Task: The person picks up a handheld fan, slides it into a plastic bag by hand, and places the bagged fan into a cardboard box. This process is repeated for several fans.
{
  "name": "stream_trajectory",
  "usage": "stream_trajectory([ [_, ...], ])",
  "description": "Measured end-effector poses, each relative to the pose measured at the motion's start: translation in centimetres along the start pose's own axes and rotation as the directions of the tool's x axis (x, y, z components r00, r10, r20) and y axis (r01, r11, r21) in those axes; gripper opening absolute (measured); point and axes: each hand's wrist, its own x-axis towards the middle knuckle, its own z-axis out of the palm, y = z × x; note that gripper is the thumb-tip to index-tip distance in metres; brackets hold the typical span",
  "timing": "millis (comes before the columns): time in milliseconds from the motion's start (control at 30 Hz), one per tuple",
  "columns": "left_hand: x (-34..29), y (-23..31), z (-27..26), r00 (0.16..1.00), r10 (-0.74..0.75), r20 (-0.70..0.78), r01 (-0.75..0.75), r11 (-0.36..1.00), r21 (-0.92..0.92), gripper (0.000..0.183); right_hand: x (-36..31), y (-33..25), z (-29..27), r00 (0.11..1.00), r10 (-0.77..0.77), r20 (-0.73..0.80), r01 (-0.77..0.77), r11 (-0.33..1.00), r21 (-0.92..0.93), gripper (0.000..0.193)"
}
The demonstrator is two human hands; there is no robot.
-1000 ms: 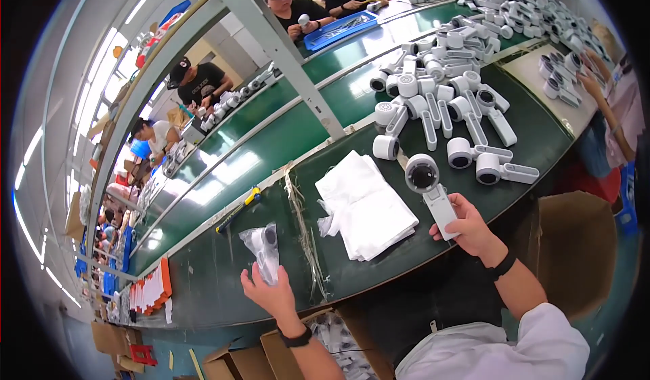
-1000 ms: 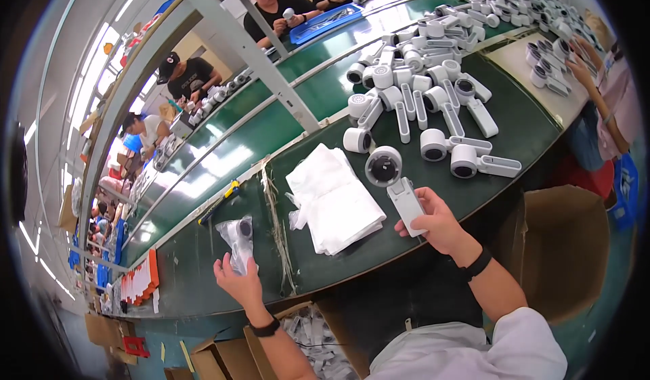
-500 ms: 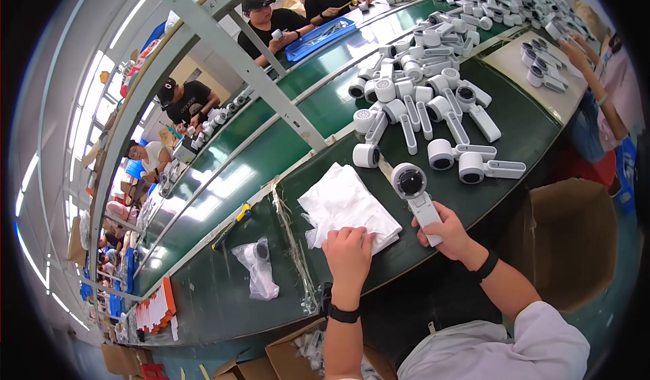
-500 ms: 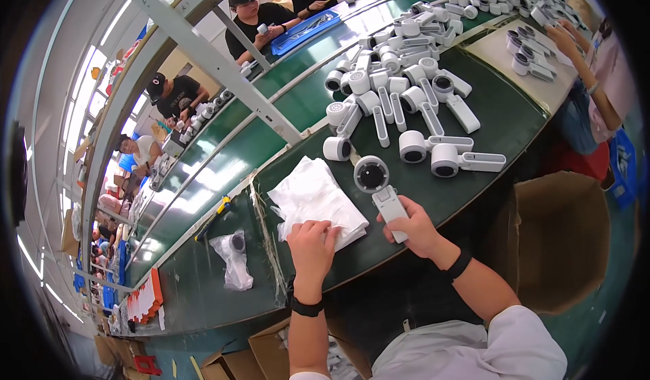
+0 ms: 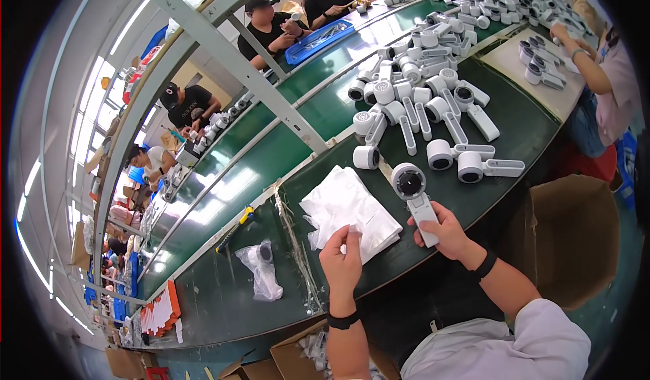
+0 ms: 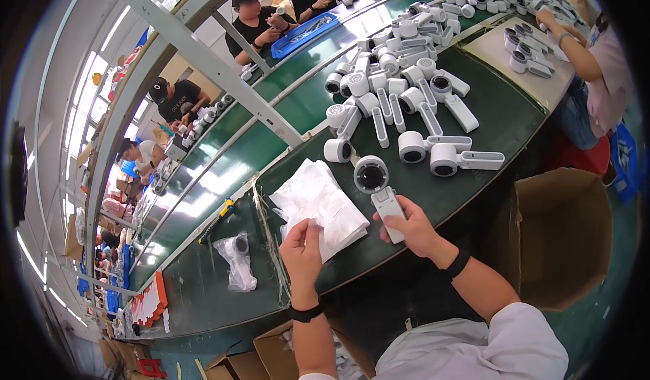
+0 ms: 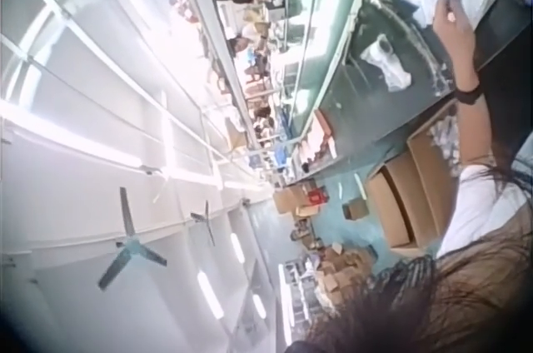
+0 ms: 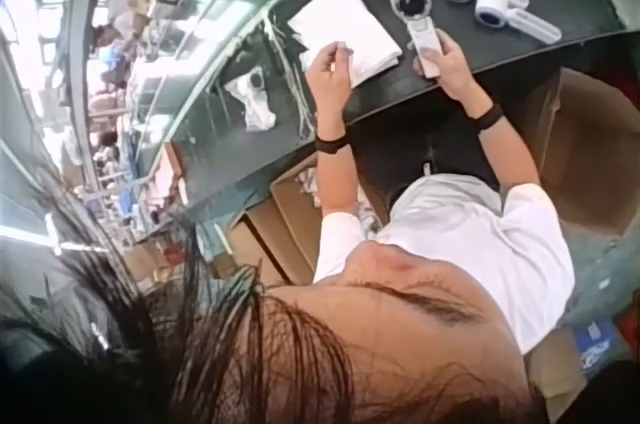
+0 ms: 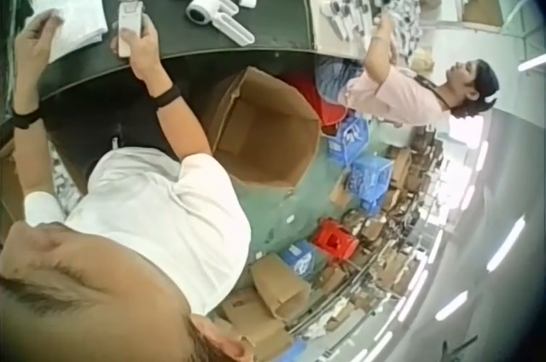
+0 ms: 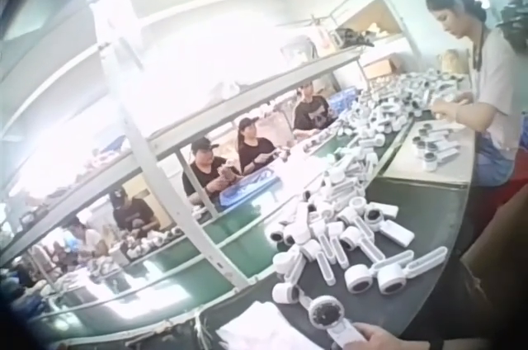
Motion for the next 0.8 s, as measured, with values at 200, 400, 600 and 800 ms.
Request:
stream_trajectory([
  [200,-2.8,0.5,0.6,0.983,-0.184,-0.003,0.162,0.874,-0.458,0.015,-1.7,-0.9,2.6,0.997,-0.062,0.04,0.064,0.997,-0.054,0.049],
  [400,-4.4,1.7,2.7,0.97,-0.206,0.13,0.243,0.783,-0.573,0.018,-2.3,-0.6,6.8,0.969,-0.249,-0.006,0.232,0.913,-0.335,0.052],
  [600,-4.7,0.7,1.7,0.954,-0.25,0.167,0.298,0.712,-0.636,0.013,-2.3,-0.6,7.5,0.989,-0.087,-0.123,0.051,0.961,-0.273,0.038],
  [800,-4.2,0.8,1.2,0.935,-0.308,0.174,0.304,0.448,-0.841,0.009,-2.0,0.0,7.2,0.956,-0.175,-0.236,0.114,0.961,-0.252,0.034],
])
